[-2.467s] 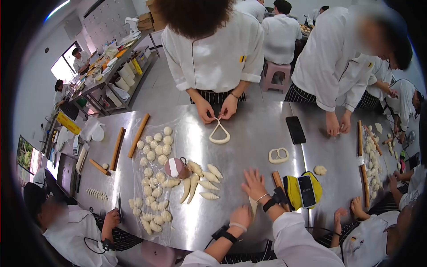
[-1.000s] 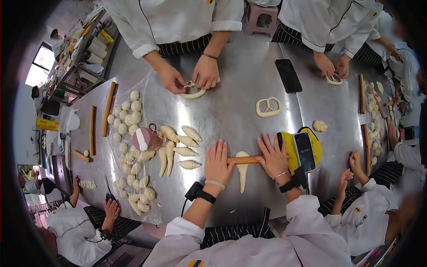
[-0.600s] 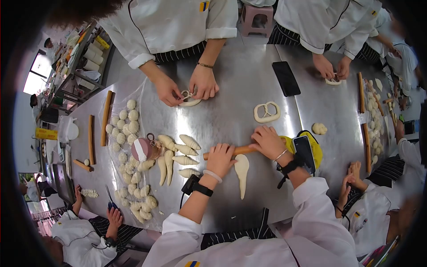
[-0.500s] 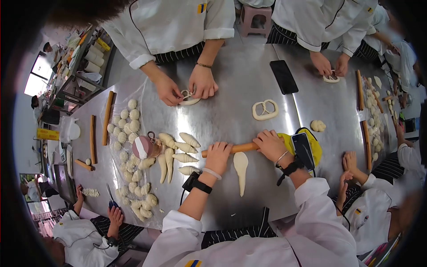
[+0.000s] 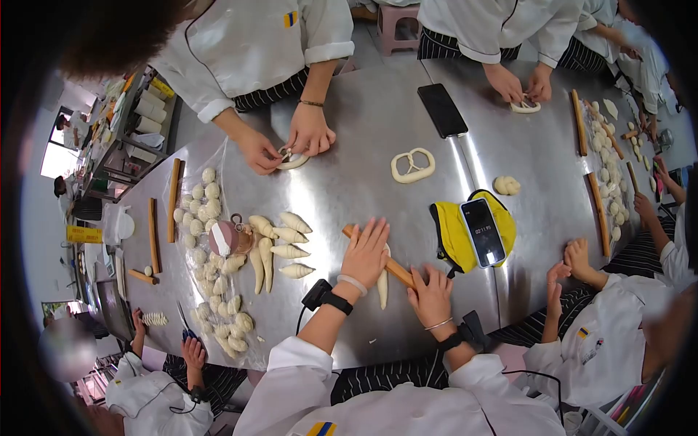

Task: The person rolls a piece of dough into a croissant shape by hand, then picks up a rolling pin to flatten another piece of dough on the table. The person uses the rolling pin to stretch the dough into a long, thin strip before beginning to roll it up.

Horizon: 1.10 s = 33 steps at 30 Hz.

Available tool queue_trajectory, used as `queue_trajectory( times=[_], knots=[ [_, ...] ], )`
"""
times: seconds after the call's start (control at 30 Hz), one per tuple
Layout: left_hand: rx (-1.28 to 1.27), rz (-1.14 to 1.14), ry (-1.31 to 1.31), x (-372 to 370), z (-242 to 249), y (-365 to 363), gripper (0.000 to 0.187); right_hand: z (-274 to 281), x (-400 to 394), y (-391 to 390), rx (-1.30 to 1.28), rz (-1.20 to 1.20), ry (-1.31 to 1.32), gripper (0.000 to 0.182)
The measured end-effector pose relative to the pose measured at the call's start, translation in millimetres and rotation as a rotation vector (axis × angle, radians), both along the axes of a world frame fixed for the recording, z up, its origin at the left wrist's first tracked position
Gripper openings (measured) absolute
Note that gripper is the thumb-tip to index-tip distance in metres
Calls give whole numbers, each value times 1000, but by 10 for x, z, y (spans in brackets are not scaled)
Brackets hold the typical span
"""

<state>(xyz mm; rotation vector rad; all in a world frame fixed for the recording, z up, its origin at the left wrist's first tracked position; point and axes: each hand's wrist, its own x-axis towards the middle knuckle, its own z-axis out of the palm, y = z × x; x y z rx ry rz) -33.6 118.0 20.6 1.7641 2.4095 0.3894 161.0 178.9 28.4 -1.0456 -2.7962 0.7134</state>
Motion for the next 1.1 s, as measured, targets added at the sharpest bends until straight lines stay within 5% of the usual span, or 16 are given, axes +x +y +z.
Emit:
queue_trajectory(
  times=[0.07, 0.17, 0.33, 0.4, 0.5, 0.57, 0.77, 0.87, 1.1],
  knots=[
    [-23, -18, 33, 10, -35, 172, 54, 66, -35, 56, 182, 68, 3, 60],
    [-14, -32, 65, -8, -24, 552, 57, 60, -30, 209, 127, 2, 55, 66],
    [129, 30, -47, -14, -83, 983, 58, -90, 140, 329, 50, -36, 70, 53],
    [437, 253, -399, -56, -57, 1042, 56, -65, 128, 395, 28, 5, 46, 48],
    [341, 104, -419, -292, 368, 536, 51, 139, 93, 484, -10, -51, 126, 40],
    [163, 11, -38, -281, 668, 141, 46, 285, -20, 593, -42, 99, 178, 37],
    [-158, 261, -7, 125, 327, -894, 42, 279, -515, 886, 251, 605, 233, 37],
    [9, 434, -9, 393, 86, -1051, 38, 198, -712, 1005, 113, 626, 156, 43],
    [-100, 552, 114, 435, 13, -959, 40, -98, -1076, 766, 267, 565, 75, 60]
  ],
)
